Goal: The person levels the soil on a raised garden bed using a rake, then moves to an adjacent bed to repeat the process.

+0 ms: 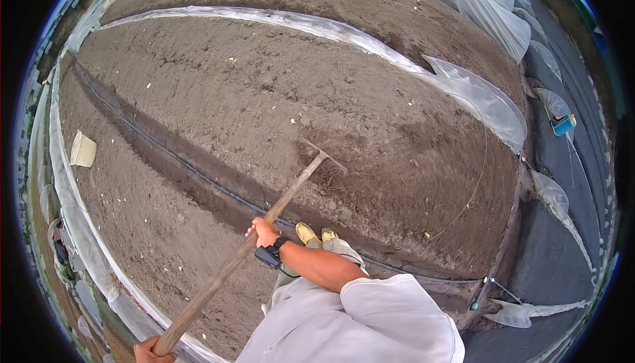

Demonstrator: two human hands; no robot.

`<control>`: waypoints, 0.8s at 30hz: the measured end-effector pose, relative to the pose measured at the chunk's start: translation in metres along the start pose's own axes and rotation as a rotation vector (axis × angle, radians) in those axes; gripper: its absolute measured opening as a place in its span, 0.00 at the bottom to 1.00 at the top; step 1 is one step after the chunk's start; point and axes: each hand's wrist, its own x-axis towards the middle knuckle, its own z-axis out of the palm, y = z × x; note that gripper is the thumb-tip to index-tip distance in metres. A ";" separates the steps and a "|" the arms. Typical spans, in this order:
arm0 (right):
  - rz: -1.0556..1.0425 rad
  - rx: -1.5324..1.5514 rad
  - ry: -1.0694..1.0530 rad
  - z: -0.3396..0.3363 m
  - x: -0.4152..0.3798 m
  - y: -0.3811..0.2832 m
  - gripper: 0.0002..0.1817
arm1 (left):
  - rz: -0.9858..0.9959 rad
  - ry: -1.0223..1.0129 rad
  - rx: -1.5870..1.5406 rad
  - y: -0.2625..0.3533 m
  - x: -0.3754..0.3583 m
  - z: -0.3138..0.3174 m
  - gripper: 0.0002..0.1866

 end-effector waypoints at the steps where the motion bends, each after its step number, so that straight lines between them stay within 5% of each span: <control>1: 0.029 -0.002 -0.059 0.018 -0.012 0.004 0.05 | 0.018 -0.005 0.017 0.011 -0.004 -0.017 0.20; 4: -0.032 -0.005 -0.091 0.045 -0.017 -0.007 0.07 | -0.244 -0.067 -0.050 0.045 0.009 -0.041 0.19; 6: -0.075 0.031 -0.073 0.037 -0.017 -0.040 0.07 | 0.037 -0.027 0.097 0.053 0.033 -0.044 0.16; 8: -0.149 0.122 -0.048 -0.007 -0.011 -0.091 0.07 | 0.109 -0.012 -0.049 0.037 0.088 -0.016 0.20; 14: -0.481 0.345 0.144 -0.240 -0.003 -0.231 0.08 | 0.515 -0.230 0.174 0.137 0.182 0.116 0.22; 16: -0.448 0.397 0.218 -0.295 -0.011 -0.256 0.10 | 0.627 -0.232 0.212 0.148 0.188 0.156 0.19; 20: -0.366 0.363 0.276 -0.313 -0.040 -0.241 0.10 | 0.697 -0.172 0.195 0.162 0.181 0.145 0.17; 24: -0.216 0.499 0.229 -0.252 -0.020 -0.162 0.09 | 0.638 -0.116 0.302 0.145 0.178 0.055 0.16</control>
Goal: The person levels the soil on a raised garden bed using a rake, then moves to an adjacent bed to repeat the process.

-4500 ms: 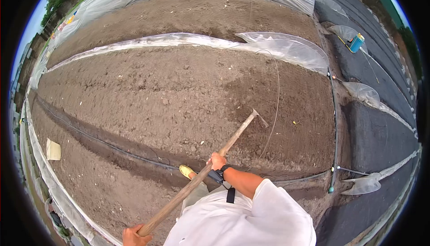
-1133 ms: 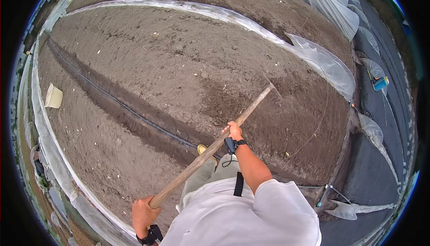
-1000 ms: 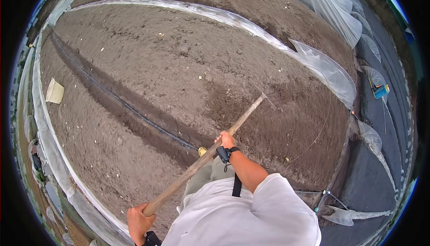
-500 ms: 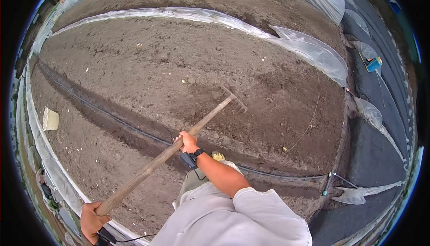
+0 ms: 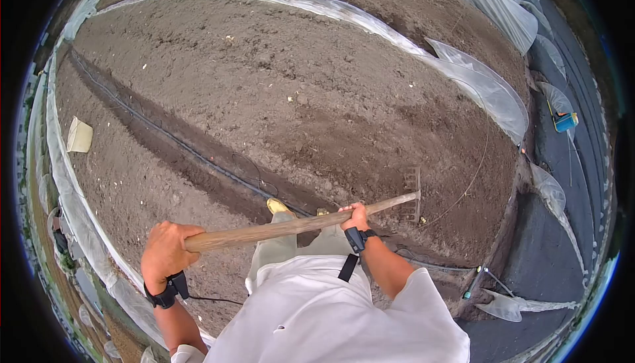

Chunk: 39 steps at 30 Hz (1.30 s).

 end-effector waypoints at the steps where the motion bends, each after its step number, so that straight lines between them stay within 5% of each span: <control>1: 0.102 0.012 0.023 0.022 -0.024 0.029 0.07 | -0.029 0.038 0.039 -0.006 -0.014 -0.023 0.15; 7: 0.431 -0.083 -0.227 0.125 -0.090 0.188 0.08 | -0.365 0.195 0.091 -0.019 -0.134 -0.101 0.14; 9: 0.443 -0.152 -0.349 0.159 -0.108 0.201 0.08 | -0.417 0.402 0.139 -0.019 -0.166 -0.086 0.15; 13: 0.390 -0.314 -0.430 0.197 -0.091 0.218 0.08 | -0.613 0.360 -0.095 -0.037 -0.201 -0.021 0.16; 17: 0.176 -0.600 -0.367 0.171 -0.095 0.243 0.07 | -0.840 0.345 -0.192 -0.056 -0.252 0.092 0.12; 21: 0.360 -0.794 -0.277 0.097 -0.118 0.321 0.05 | -1.129 0.314 -0.012 -0.073 -0.363 0.168 0.12; 23: 0.560 -0.917 -0.190 0.050 -0.128 0.368 0.07 | -1.169 0.047 -0.073 -0.034 -0.375 0.100 0.13; 27: 0.858 -1.015 -0.238 -0.018 -0.143 0.412 0.07 | -1.150 0.119 -0.139 -0.037 -0.433 0.094 0.12; 30: 0.910 -1.026 -0.203 -0.053 -0.104 0.394 0.07 | -1.206 0.188 -0.254 -0.068 -0.449 0.160 0.10; 34: 0.599 -1.100 -0.193 -0.009 -0.006 0.256 0.09 | -1.007 -0.076 -0.432 -0.089 -0.372 0.322 0.11; 39: 0.368 -1.100 -0.221 0.039 0.044 0.182 0.05 | -0.898 -0.013 -0.324 -0.060 -0.271 0.360 0.09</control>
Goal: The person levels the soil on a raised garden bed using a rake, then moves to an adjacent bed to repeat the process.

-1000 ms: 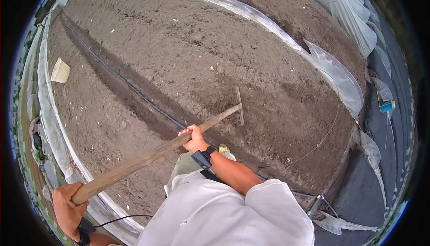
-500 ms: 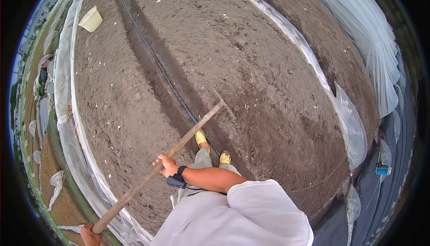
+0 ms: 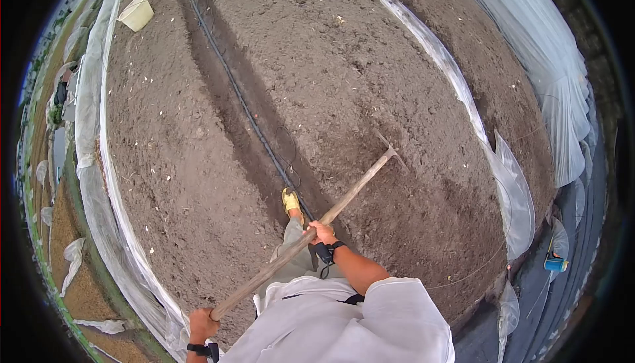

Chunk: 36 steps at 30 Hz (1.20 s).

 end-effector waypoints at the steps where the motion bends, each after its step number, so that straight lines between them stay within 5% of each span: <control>1: -0.064 -0.004 0.005 -0.006 0.002 -0.017 0.06 | 0.032 0.010 0.010 0.010 0.008 0.002 0.09; 8: -0.549 0.202 0.155 -0.055 -0.008 -0.172 0.09 | 0.288 0.138 -0.046 0.164 0.103 -0.071 0.08; 13: -0.553 0.262 0.446 -0.059 -0.067 -0.237 0.09 | 0.457 0.118 -0.115 0.206 0.127 -0.105 0.09; 17: -0.421 0.197 0.302 -0.008 -0.012 -0.181 0.07 | 0.323 0.187 -0.077 0.173 0.098 -0.142 0.10; 21: -0.243 0.343 0.102 0.147 -0.021 -0.052 0.07 | 0.069 0.184 -0.091 0.077 0.032 -0.231 0.13; 26: -0.039 0.351 -0.164 0.212 -0.068 -0.005 0.07 | 0.103 0.239 0.059 0.041 0.003 -0.326 0.17; 28: -0.056 0.503 -0.199 0.189 -0.082 -0.016 0.07 | 0.180 0.283 0.122 0.065 0.016 -0.341 0.18; 30: -0.122 0.591 -0.175 0.129 -0.085 -0.033 0.07 | 0.212 0.073 0.121 0.102 0.049 -0.340 0.18; 36: -0.487 0.839 0.047 -0.174 -0.078 -0.057 0.08 | 0.791 0.045 0.361 0.269 0.116 -0.188 0.13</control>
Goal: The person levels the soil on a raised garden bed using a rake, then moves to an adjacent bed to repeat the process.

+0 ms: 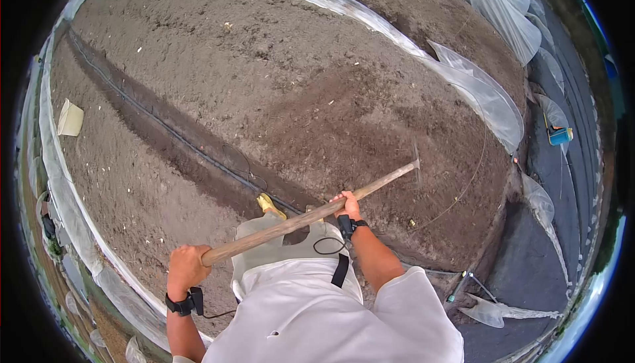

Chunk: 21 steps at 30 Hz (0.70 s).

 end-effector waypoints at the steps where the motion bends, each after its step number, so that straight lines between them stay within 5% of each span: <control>1: -0.069 0.049 0.071 -0.014 -0.005 -0.028 0.09 | 0.036 0.007 0.041 0.019 0.014 0.008 0.12; 5: -0.186 0.048 0.231 -0.055 -0.028 -0.079 0.12 | 0.118 0.032 0.004 0.061 0.037 -0.002 0.09; 10: -0.005 0.037 0.384 -0.031 -0.028 -0.017 0.10 | 0.160 -0.024 -0.003 0.020 0.036 -0.046 0.10; 13: 0.113 0.012 0.347 0.030 -0.008 0.076 0.07 | 0.017 0.065 0.069 -0.044 0.016 -0.097 0.08; 17: 0.358 -0.017 0.178 0.207 -0.019 0.217 0.07 | -0.262 0.207 0.022 -0.125 -0.060 -0.184 0.10; 21: 0.367 0.044 -0.181 0.356 -0.044 0.259 0.10 | -0.367 0.278 0.058 -0.173 -0.061 -0.242 0.10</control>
